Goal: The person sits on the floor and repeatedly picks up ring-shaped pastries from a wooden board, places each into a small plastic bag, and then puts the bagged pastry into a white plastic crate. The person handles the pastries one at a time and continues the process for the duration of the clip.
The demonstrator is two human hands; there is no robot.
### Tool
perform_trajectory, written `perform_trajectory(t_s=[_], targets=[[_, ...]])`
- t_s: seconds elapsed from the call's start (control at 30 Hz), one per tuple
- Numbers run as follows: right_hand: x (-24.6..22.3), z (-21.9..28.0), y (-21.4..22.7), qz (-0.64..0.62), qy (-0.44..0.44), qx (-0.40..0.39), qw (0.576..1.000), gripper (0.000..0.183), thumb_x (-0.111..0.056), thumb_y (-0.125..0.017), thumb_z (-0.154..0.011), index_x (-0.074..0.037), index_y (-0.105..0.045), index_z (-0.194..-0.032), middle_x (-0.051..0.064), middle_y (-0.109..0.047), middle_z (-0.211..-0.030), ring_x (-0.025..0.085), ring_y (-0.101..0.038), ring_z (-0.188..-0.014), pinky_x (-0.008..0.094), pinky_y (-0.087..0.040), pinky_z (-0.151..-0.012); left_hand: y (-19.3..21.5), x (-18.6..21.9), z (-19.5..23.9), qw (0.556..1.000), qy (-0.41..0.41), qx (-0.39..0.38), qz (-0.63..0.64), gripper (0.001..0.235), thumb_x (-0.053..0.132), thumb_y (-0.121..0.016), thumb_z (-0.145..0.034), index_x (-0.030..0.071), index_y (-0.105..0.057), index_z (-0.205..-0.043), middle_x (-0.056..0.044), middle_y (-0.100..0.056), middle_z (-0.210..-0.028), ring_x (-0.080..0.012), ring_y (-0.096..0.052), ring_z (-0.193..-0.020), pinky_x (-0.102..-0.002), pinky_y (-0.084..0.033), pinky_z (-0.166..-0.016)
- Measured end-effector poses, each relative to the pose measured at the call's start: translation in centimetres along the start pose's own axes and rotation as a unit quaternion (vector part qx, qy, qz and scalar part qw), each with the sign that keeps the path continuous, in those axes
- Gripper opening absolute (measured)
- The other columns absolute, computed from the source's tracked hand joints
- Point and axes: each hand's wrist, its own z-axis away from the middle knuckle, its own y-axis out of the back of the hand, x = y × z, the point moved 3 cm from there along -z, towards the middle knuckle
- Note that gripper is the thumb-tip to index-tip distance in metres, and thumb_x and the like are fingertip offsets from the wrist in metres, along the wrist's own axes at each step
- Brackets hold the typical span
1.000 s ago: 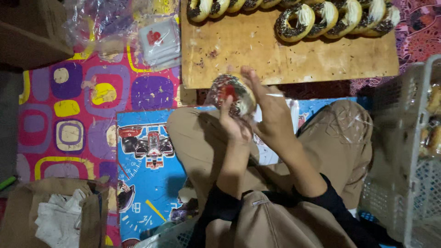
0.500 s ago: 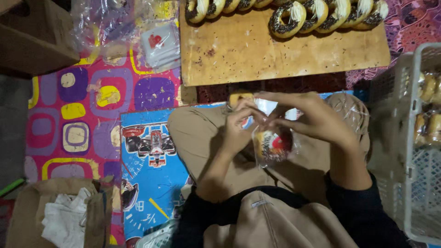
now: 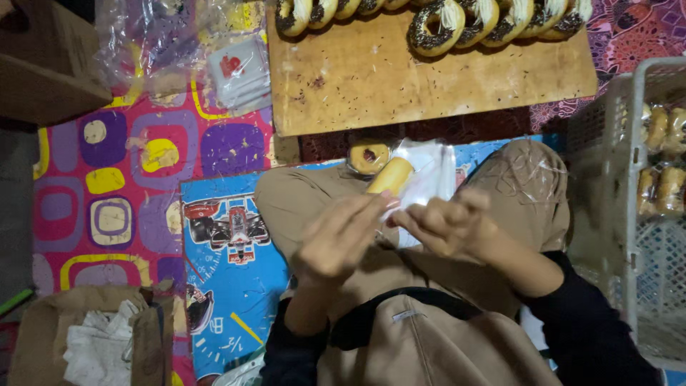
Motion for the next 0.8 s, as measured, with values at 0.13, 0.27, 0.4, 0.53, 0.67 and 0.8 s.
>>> perform_trajectory(t_s=[0.13,0.27,0.4,0.53,0.67,0.8], targets=[[4.2,1.4,-1.8,0.069,-0.204,-0.129,0.968,0.008,-0.011,-0.075,-0.093,-0.01,-0.073,-0.101,0.007,-0.064,-0.098,0.027,-0.055,-0.095,0.044,-0.042,-0.083,2.5,-1.8,1.5,0.998,0.043,0.042,-0.014,0.018,-0.003,-0.076,-0.08,-0.001,-0.074,-0.097,-0.008,-0.072,-0.1,-0.0266,-0.07,-0.09,-0.037,-0.06,-0.078],[3.5,-1.2,0.5,-0.111,-0.233,-0.032,0.966,0.01,-0.008,-0.079,-0.093,-0.007,-0.072,-0.101,0.01,-0.069,-0.108,0.029,-0.064,-0.106,0.043,-0.047,-0.092,1.5,-2.8,2.6,0.998,0.04,0.034,-0.018,0.025,-0.001,-0.072,-0.075,0.001,-0.074,-0.099,-0.009,-0.072,-0.099,-0.0284,-0.07,-0.091,-0.039,-0.06,-0.078],[-1.7,-6.2,1.6,-0.226,-0.057,-0.053,0.971,0.025,-0.019,-0.082,-0.084,-0.012,-0.079,-0.109,0.002,-0.075,-0.108,0.023,-0.069,-0.097,0.037,-0.04,-0.082,0.3,-2.1,3.0,0.999,0.04,0.025,0.017,0.013,0.0,-0.077,-0.087,0.005,-0.067,-0.095,-0.009,-0.072,-0.101,-0.0274,-0.07,-0.09,-0.037,-0.058,-0.076],[-2.2,-7.5,0.4,-0.25,0.006,-0.033,0.968,0.019,-0.017,-0.08,-0.092,-0.017,-0.08,-0.111,-0.004,-0.075,-0.109,0.01,-0.069,-0.099,0.031,-0.037,-0.08,-0.1,-1.9,2.5,0.986,0.12,0.091,0.076,0.021,-0.003,-0.078,-0.09,0.006,-0.059,-0.091,-0.006,-0.071,-0.097,-0.024,-0.071,-0.088,-0.034,-0.059,-0.075],[-2.4,-0.8,-1.8,-0.097,0.098,0.01,0.99,0.016,-0.026,-0.073,-0.095,-0.021,-0.076,-0.11,-0.006,-0.074,-0.112,0.01,-0.066,-0.103,0.037,-0.038,-0.083,0.1,-2.1,2.3,0.984,0.139,0.046,0.099,0.02,-0.004,-0.08,-0.085,0.005,-0.07,-0.099,-0.006,-0.071,-0.088,-0.0225,-0.07,-0.081,-0.032,-0.058,-0.071],[4.1,6.6,-5.2,0.043,-0.112,-0.213,0.97,0.035,-0.025,-0.074,-0.093,-0.016,-0.064,-0.125,0.003,-0.066,-0.126,0.02,-0.06,-0.115,0.041,-0.039,-0.092,1.2,-3.3,2.4,0.994,0.098,0.01,-0.044,0.023,0.008,-0.078,-0.077,0.012,-0.07,-0.098,-0.004,-0.073,-0.091,-0.0237,-0.072,-0.087,-0.037,-0.058,-0.084]])
